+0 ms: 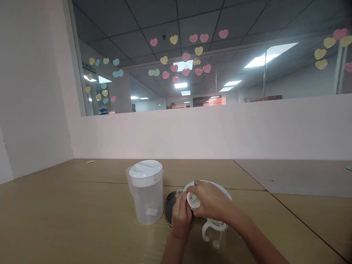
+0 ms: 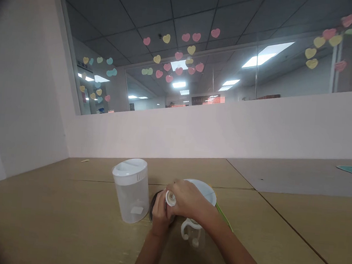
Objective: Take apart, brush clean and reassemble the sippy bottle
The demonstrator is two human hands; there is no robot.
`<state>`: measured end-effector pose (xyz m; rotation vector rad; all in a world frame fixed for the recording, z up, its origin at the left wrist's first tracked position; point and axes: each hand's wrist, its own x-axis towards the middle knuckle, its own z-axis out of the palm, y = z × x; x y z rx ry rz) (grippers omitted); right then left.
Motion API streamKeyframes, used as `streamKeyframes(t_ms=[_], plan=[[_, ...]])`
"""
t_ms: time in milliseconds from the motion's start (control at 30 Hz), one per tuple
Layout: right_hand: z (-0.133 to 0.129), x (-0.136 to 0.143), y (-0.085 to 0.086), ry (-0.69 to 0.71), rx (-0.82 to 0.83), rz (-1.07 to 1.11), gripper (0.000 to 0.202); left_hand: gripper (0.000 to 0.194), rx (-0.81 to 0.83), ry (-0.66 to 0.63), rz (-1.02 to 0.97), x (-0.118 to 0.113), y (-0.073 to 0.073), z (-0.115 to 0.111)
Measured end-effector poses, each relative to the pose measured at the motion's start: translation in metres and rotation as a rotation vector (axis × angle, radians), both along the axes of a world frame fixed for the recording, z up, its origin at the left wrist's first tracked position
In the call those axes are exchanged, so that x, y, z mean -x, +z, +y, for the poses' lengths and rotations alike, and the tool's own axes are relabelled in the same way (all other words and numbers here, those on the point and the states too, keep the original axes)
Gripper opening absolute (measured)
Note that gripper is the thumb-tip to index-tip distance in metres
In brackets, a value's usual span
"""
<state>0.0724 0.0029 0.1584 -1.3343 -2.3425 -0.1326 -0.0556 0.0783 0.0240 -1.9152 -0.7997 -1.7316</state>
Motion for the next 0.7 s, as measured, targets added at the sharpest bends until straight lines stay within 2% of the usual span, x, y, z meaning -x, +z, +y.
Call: streamKeyframes(t_ms=[133, 267, 367, 467, 567, 700], plan=[[-0.004, -0.002, -0.001, -0.009, 0.004, -0.081, 0.025, 0.028, -0.053, 0.040, 0.057, 0.002, -0.004, 0.004], [-0.005, -0.003, -0.005, 0.042, -0.022, -0.132, 0.043, 0.026, -0.077, 0.052, 0.090, 0.005, -0.008, 0.007], [-0.002, -0.005, -0.004, 0.056, -0.019, -0.128, 0.038, 0.026, -0.028, 0.017, 0.068, 0.003, -0.008, 0.004], [0.003, -0.013, 0.002, 0.111, 0.029, -0.041, 0.024, 0.028, 0.067, -0.025, -0.009, -0.005, -0.004, -0.004], [0.006, -0.030, 0.009, 0.138, 0.063, 0.114, 0.028, 0.032, 0.231, -0.109, -0.059, -0.014, 0.001, -0.014], [0.005, -0.060, 0.005, -0.040, 0.020, 0.455, 0.028, 0.039, 0.423, -0.216, -0.102, -0.020, 0.005, -0.025]])
